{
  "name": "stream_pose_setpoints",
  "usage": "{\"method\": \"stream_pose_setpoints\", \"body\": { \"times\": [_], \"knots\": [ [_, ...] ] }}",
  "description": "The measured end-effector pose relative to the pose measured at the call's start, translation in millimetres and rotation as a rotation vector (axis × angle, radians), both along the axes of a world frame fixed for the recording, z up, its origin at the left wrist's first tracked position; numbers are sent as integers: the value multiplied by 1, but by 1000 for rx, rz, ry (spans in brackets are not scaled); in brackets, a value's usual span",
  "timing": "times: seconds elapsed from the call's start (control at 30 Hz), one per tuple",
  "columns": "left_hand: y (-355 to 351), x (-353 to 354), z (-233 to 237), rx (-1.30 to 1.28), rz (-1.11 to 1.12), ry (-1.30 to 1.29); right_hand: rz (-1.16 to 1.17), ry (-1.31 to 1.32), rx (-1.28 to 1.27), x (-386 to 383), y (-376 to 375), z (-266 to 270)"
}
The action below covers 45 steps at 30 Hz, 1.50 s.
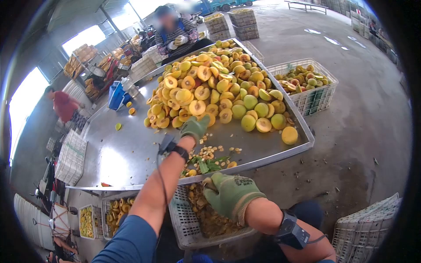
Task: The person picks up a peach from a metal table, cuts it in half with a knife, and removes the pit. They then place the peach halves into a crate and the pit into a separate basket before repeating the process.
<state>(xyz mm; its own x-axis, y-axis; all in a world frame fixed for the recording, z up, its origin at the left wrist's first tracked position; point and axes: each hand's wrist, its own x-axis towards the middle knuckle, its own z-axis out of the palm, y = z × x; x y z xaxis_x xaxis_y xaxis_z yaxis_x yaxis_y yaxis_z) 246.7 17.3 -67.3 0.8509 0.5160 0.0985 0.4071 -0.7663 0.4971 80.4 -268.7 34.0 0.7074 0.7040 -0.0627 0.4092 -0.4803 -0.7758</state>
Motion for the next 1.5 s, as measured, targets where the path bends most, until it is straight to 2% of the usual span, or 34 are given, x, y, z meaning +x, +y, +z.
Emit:
{"method": "stream_pose_setpoints", "body": {
  "times": [0.03, 0.13, 0.23, 0.27, 0.3, 0.37, 0.47, 0.57, 0.6, 0.7, 0.8, 0.87, 0.97, 1.07, 1.2, 1.27, 1.37, 1.43, 1.5],
  "knots": [
    [-14, 15, -3, -50, 91, 3, -66, 8, 48, 4, -4, 2],
    [-46, 17, -2, -46, 164, -75, -137, 56, 62, 13, -12, 2],
    [-42, 11, -7, 8, 53, -48, -221, 78, 86, 20, -11, -4],
    [-27, 9, -9, -62, -81, -68, -257, 73, 91, 25, -10, -6],
    [-16, 3, -15, -367, -123, -70, -271, 105, 108, 30, -8, -7],
    [-23, -42, 28, -962, -197, -66, -292, 172, 157, 39, 0, -6],
    [-20, -112, 64, -1284, -388, -64, -184, 479, 310, 41, 11, 3],
    [-46, -163, 88, -1354, -328, -223, -134, 697, 390, 32, 32, 4],
    [-42, -177, 94, -1338, -409, -205, -123, 683, 400, 30, 37, 1],
    [-25, -200, 82, -1094, -541, -177, -92, 676, 397, 23, 52, -3],
    [-6, -202, 65, -162, -816, -441, -65, 666, 345, 17, 60, 1],
    [-8, -216, 54, -322, -801, -558, -45, 574, 347, 13, 68, -10],
    [-7, -220, 49, -578, -691, -546, -61, 83, 310, 6, 81, -34],
    [-8, -223, 43, -848, -522, -410, -40, 31, 223, -4, 82, -29],
    [-11, -231, 47, -1345, -345, -371, -16, -85, 239, -14, 88, -28],
    [-8, -232, 35, -1108, -403, -369, -17, -88, 204, -17, 87, -28],
    [-11, -236, 35, -933, -428, -351, -44, -185, 178, -21, 88, -36],
    [-19, -240, 43, -998, -392, -353, -26, -165, 137, -25, 87, -32],
    [-27, -242, 52, -1181, -323, -367, -14, -175, 110, -27, 86, -30]
  ]
}}
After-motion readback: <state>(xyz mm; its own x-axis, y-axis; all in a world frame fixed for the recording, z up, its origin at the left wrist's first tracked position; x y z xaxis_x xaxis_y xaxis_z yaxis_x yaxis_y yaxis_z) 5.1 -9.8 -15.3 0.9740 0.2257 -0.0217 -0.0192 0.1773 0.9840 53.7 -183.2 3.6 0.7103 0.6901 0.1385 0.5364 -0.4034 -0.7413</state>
